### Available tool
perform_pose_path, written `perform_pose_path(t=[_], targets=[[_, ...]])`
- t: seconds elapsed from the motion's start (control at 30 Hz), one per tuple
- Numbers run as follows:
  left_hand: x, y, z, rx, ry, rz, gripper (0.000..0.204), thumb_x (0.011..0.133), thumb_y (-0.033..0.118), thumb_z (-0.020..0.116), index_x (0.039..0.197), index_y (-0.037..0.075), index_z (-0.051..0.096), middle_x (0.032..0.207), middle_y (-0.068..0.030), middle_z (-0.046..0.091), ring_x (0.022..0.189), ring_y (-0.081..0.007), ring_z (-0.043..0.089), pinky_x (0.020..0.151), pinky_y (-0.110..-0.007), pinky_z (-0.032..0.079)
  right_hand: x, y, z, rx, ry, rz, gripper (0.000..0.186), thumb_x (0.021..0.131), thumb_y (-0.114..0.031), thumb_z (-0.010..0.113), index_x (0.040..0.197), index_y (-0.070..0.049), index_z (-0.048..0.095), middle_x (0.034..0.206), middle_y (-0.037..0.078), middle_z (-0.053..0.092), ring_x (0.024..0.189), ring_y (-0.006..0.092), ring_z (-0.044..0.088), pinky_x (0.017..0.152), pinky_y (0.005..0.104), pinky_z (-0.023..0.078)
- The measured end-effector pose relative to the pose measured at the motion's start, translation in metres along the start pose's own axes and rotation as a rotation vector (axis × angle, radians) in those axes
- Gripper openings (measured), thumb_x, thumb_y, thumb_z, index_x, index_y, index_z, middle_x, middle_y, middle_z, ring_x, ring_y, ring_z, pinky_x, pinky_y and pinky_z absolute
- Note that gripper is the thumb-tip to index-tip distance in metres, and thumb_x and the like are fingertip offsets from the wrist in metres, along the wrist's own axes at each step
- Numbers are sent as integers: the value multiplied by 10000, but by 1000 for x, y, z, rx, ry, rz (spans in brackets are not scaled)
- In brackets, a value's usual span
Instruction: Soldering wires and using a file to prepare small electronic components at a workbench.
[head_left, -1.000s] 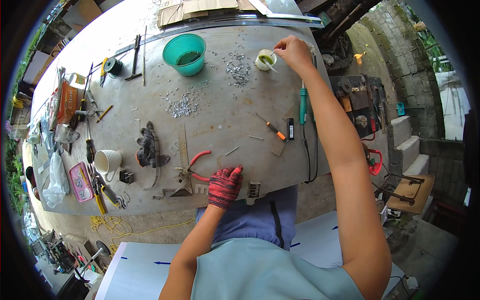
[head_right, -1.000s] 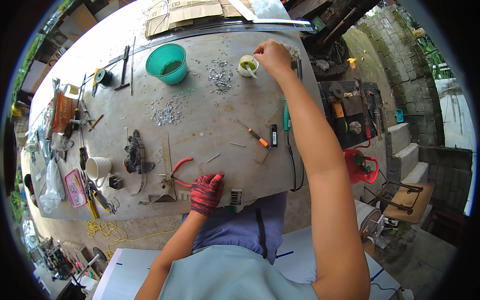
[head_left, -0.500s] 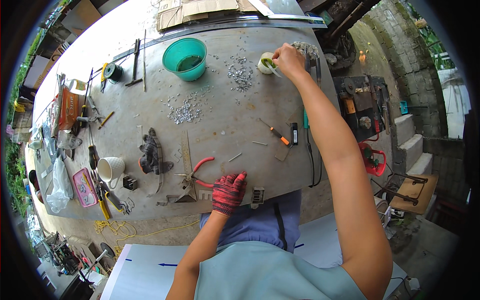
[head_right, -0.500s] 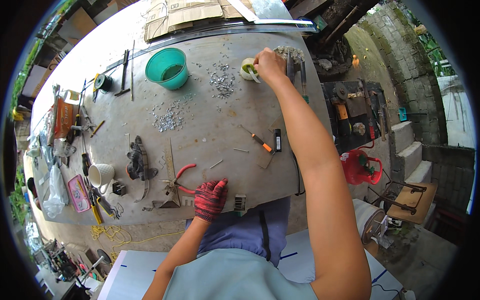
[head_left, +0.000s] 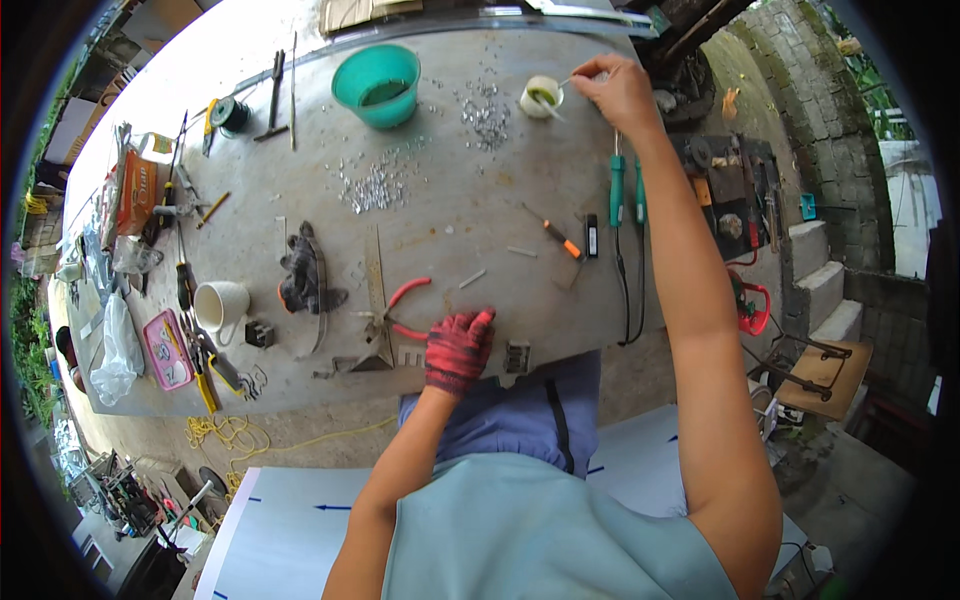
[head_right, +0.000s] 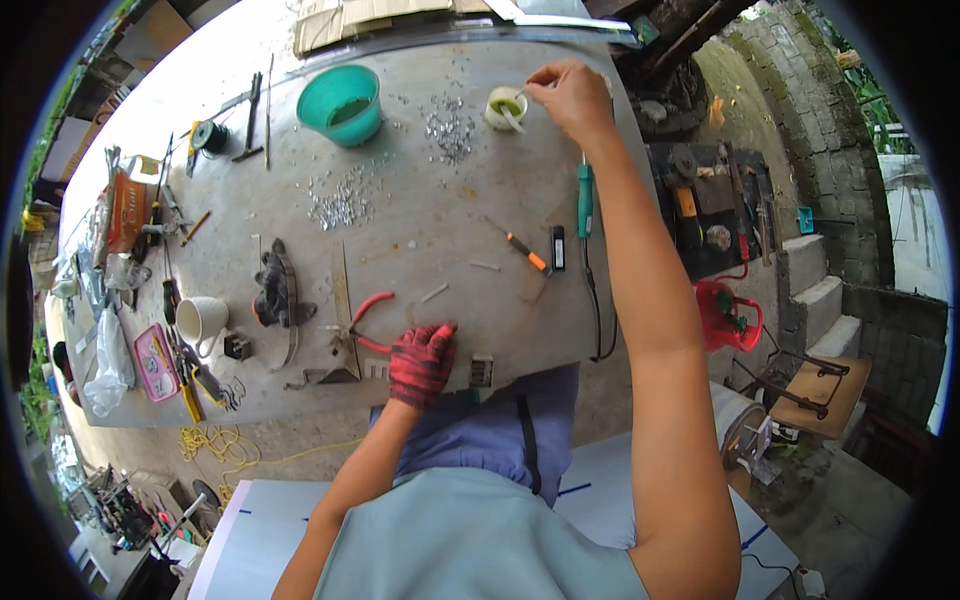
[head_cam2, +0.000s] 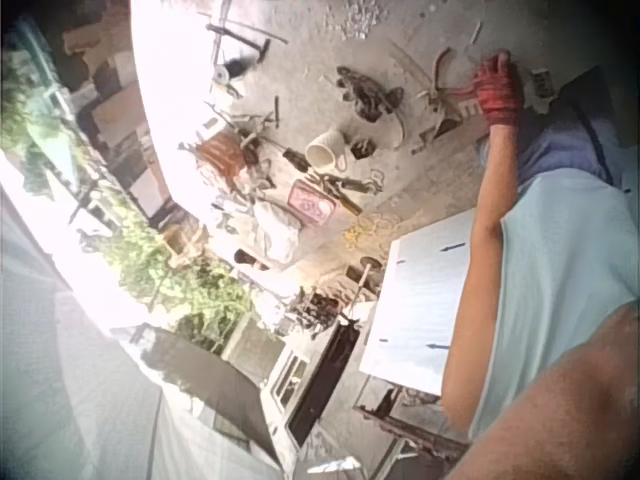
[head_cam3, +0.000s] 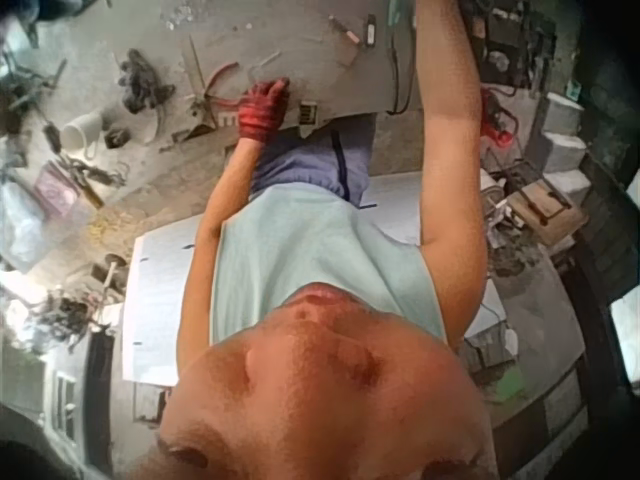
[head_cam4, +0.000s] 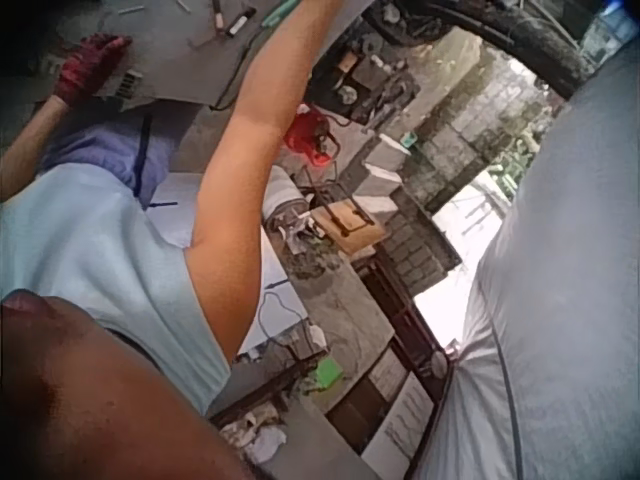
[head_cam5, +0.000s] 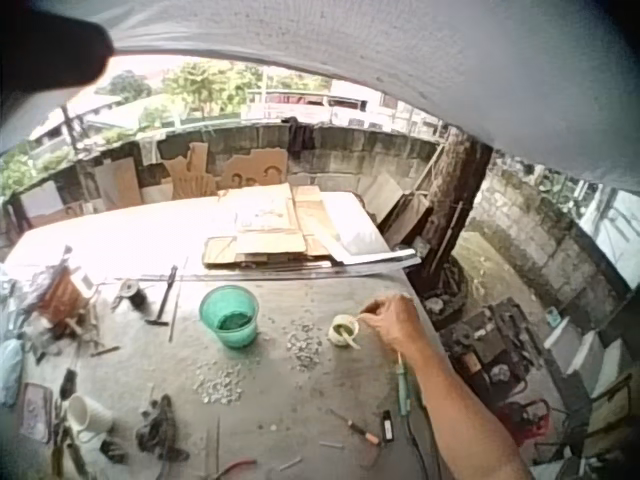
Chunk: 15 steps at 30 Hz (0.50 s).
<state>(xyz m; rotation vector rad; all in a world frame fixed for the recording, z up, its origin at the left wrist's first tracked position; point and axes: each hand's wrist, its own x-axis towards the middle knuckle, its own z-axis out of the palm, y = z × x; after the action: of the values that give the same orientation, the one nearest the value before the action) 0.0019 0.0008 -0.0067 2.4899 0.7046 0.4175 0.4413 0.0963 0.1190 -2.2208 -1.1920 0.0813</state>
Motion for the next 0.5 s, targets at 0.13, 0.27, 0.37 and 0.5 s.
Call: perform_pose_path(t=[0.13, 0.27, 0.37, 0.5], targets=[[3, -5, 3, -33, -5, 8, 410, 893, 157, 685, 1292, 212, 607, 1067, -96, 661, 931, -332, 644, 799, -476, 508, -73, -89, -82, 185, -217, 211, 232, 925, -208, 774, 1063, -22, 761, 1011, 60, 720, 953, 156, 626, 852, 337, 470], [4, -7, 0, -23, 49, 21, 419, 878, 111, 660, 1284, 210, 630, 1064, -110, 684, 945, -337, 652, 819, -491, 509, -196, -98, -71, 348, -158, 93, 113, 896, -120, 795, 984, -50, 795, 811, -31, 732, 772, 30, 654, 673, 212, 497], [3, -11, 5, -28, 66, 37, 410, 868, 92, 650, 1262, 202, 652, 1063, -113, 696, 946, -338, 656, 822, -491, 511, -278, -118, -56, 326, -207, 119, 103, 880, -95, 777, 958, -28, 770, 827, 32, 745, 747, 103, 688, 669, 258, 525], [1, -10, 4, -145, 124, 56, 349, 859, 40, 646, 1180, 165, 702, 1007, -122, 705, 918, -334, 662, 809, -468, 521, -352, -117, -23, 333, -181, 110, 64, 846, -44, 752, 903, -22, 734, 850, 99, 733, 760, 237, 714, 674, 343, 550]])
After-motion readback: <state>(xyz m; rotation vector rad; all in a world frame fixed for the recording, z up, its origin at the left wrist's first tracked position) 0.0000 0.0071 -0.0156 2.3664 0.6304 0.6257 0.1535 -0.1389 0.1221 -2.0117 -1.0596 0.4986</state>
